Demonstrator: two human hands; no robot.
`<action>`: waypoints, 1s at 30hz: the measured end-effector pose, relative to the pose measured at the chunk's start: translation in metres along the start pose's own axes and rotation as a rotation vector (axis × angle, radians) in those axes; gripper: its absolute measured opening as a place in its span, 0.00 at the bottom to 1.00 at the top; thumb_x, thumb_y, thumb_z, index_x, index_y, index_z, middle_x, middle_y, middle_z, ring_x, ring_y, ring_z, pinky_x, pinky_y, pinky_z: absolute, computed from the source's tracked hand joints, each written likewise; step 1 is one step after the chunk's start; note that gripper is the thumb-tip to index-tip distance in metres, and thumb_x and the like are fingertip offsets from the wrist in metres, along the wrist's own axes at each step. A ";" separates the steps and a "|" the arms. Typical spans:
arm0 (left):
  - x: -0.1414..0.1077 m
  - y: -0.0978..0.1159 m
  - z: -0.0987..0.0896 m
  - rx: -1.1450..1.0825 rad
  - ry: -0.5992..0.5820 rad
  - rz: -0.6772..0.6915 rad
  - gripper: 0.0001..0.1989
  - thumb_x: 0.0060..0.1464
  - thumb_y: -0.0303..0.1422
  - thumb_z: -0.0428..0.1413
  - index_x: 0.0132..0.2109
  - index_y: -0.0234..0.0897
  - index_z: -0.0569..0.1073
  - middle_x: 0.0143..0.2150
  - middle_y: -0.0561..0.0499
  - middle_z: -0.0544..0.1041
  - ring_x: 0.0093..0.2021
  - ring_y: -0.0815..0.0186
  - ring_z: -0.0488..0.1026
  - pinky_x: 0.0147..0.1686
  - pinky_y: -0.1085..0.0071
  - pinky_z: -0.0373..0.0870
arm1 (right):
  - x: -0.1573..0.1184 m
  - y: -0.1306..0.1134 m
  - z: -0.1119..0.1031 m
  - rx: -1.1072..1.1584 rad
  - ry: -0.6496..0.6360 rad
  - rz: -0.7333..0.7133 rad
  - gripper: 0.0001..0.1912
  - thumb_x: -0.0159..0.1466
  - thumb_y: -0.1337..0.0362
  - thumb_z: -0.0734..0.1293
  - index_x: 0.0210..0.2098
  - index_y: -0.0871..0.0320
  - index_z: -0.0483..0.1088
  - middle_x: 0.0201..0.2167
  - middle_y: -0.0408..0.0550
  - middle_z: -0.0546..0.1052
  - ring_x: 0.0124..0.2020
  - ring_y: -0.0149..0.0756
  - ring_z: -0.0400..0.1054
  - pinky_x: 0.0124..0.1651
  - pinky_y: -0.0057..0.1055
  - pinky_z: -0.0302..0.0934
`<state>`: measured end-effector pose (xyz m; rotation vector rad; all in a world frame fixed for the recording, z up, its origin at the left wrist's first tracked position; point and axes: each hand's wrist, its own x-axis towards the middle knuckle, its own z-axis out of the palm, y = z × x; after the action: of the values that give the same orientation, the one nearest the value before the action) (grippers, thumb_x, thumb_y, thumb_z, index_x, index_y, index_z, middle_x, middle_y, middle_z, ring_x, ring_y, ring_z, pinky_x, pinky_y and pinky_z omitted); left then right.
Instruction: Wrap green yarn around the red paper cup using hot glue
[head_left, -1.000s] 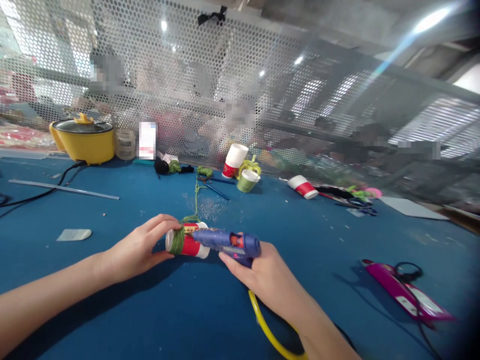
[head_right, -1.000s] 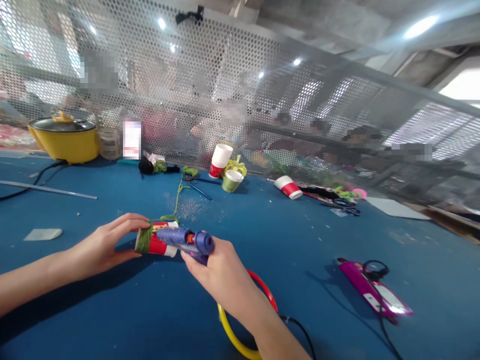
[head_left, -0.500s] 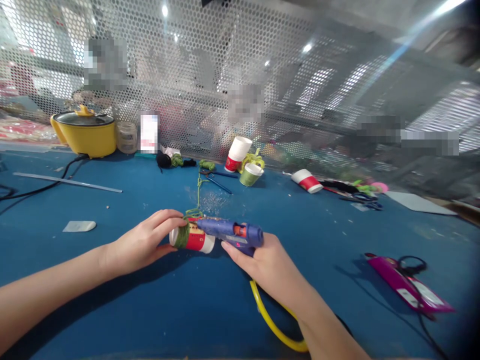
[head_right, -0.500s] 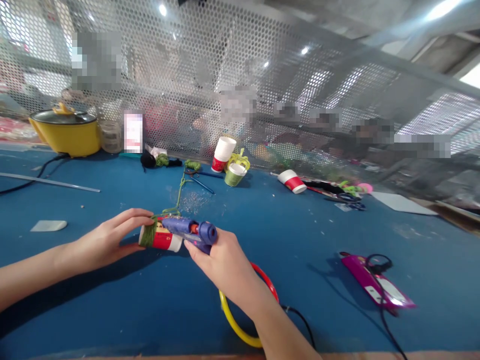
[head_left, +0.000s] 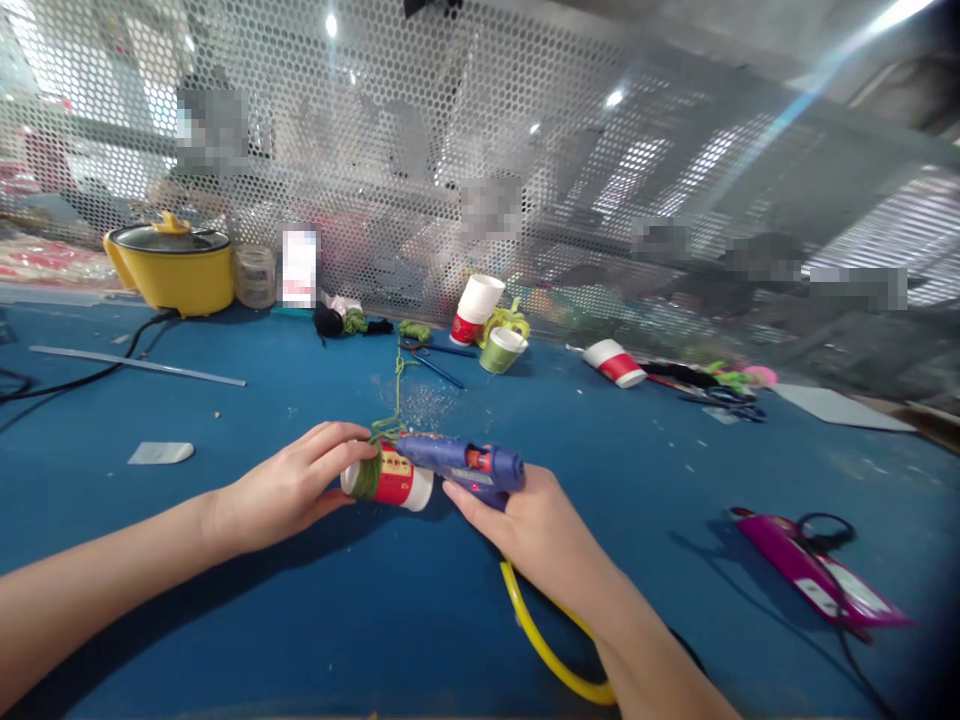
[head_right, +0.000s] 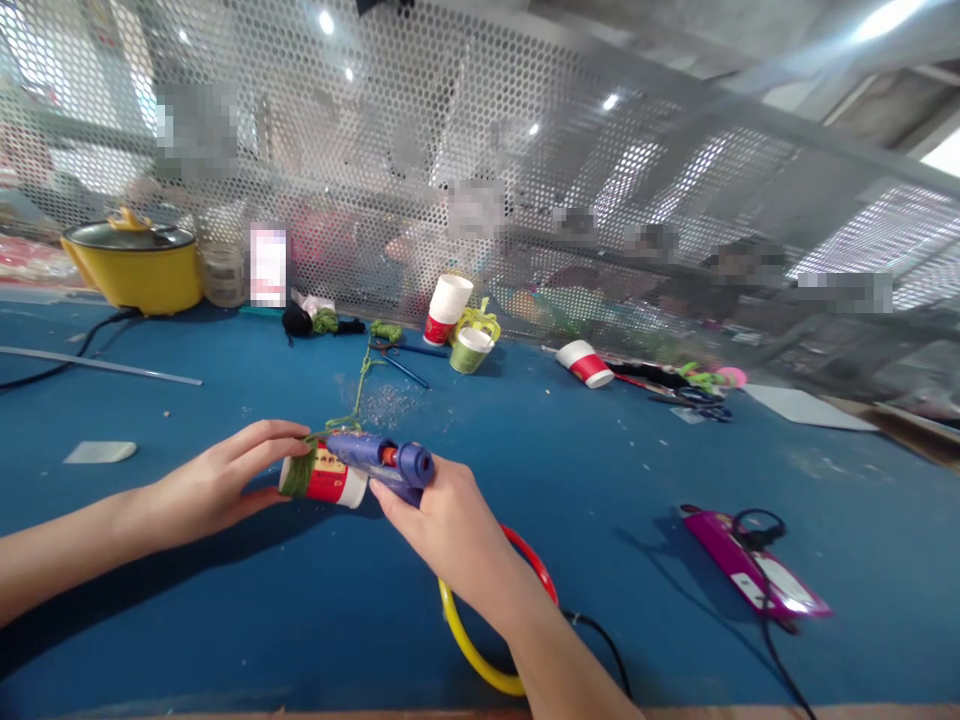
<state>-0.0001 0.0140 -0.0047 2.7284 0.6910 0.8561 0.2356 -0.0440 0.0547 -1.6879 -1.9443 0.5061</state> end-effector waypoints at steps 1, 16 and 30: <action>0.000 0.000 0.000 -0.003 -0.002 -0.004 0.16 0.58 0.26 0.48 0.54 0.36 0.59 0.53 0.41 0.65 0.52 0.60 0.65 0.51 0.62 0.68 | 0.000 -0.001 0.000 0.001 0.002 -0.004 0.09 0.57 0.62 0.63 0.30 0.60 0.72 0.28 0.47 0.78 0.28 0.36 0.70 0.34 0.30 0.65; 0.003 0.000 -0.002 -0.077 0.046 -0.059 0.19 0.53 0.24 0.54 0.52 0.36 0.61 0.50 0.42 0.67 0.50 0.61 0.68 0.48 0.64 0.70 | -0.004 -0.001 -0.002 0.029 -0.038 0.033 0.08 0.57 0.61 0.63 0.28 0.59 0.69 0.24 0.45 0.75 0.25 0.33 0.67 0.30 0.28 0.62; 0.003 -0.009 0.001 -0.234 0.071 -0.178 0.20 0.51 0.27 0.57 0.51 0.37 0.62 0.48 0.44 0.68 0.46 0.61 0.69 0.45 0.63 0.72 | -0.008 -0.008 -0.003 0.039 -0.102 0.039 0.06 0.57 0.62 0.63 0.27 0.57 0.68 0.24 0.41 0.75 0.25 0.31 0.66 0.29 0.25 0.61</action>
<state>-0.0006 0.0231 -0.0070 2.4006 0.7804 0.9307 0.2319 -0.0536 0.0612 -1.7088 -1.9625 0.6529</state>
